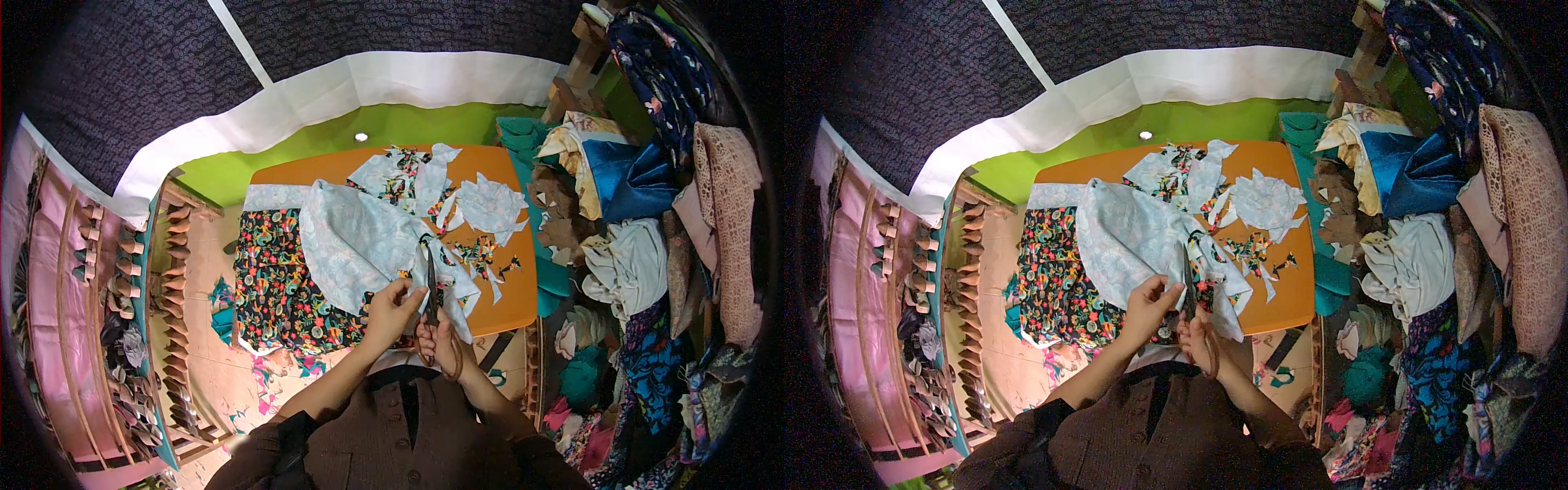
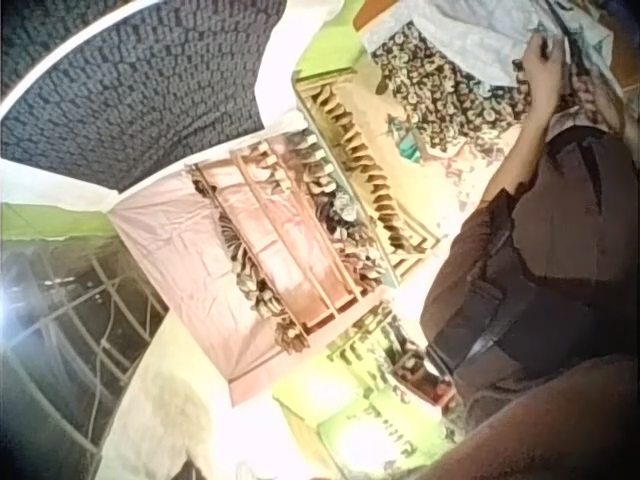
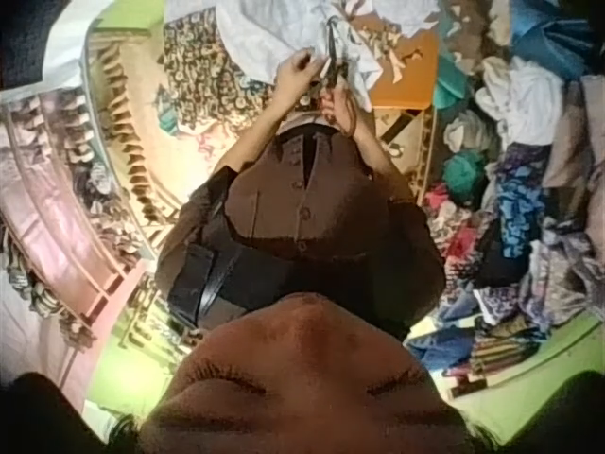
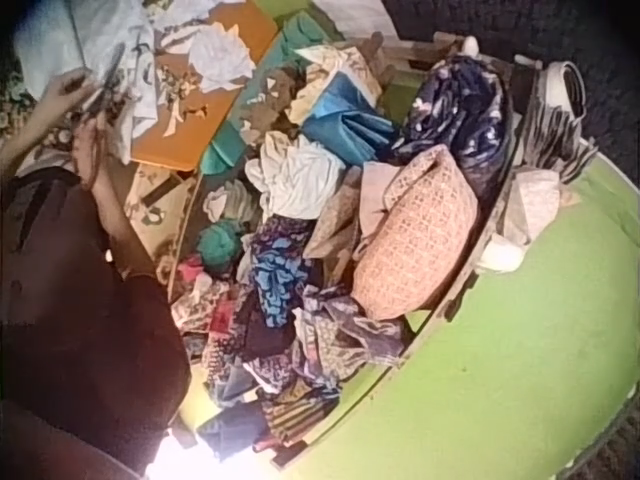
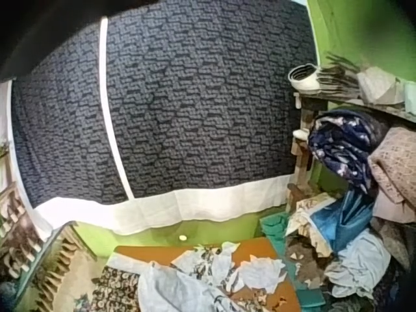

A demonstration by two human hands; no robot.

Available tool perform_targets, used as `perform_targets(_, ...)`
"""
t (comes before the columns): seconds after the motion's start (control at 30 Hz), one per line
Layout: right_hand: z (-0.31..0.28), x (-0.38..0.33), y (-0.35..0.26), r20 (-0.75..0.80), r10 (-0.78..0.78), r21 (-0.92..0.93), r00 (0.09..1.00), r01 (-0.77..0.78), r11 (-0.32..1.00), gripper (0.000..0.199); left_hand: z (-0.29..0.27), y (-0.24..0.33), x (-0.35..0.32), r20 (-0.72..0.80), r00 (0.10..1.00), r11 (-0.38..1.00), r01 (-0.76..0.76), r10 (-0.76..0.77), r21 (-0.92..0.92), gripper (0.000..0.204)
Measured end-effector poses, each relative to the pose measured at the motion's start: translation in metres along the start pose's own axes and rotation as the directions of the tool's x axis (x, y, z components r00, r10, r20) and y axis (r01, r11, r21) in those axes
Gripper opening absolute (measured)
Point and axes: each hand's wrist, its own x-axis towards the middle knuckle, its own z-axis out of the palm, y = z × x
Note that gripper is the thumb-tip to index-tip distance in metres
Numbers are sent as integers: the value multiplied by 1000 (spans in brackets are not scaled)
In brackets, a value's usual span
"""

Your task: Cutting patterns out of fabric using scissors.

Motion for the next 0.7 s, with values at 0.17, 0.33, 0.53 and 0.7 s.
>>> perform_targets(0.17, 0, 1, 0, 2, 14, -34, 1000, -14, 999, 54, -5, -10, 1, 0, 1000, 999, 23, -23, -29, 19)
perform_targets(0.33, -8, 3, 6, 20, 26, -40, 999, -25, 999, 53, -4, 2, 6, -71, 995, 991, -82, 74, -110, 18)
perform_targets(0.53, -12, 3, 12, 5, 10, -65, 1000, -10, 998, 56, -11, 14, 5, 106, 994, 997, 24, -15, -79, 21)
perform_targets(0.7, -3, 1, 3, -37, 34, -51, 999, -36, 998, 60, -8, -1, 7, 78, 997, 1000, -3, 5, -25, 20)
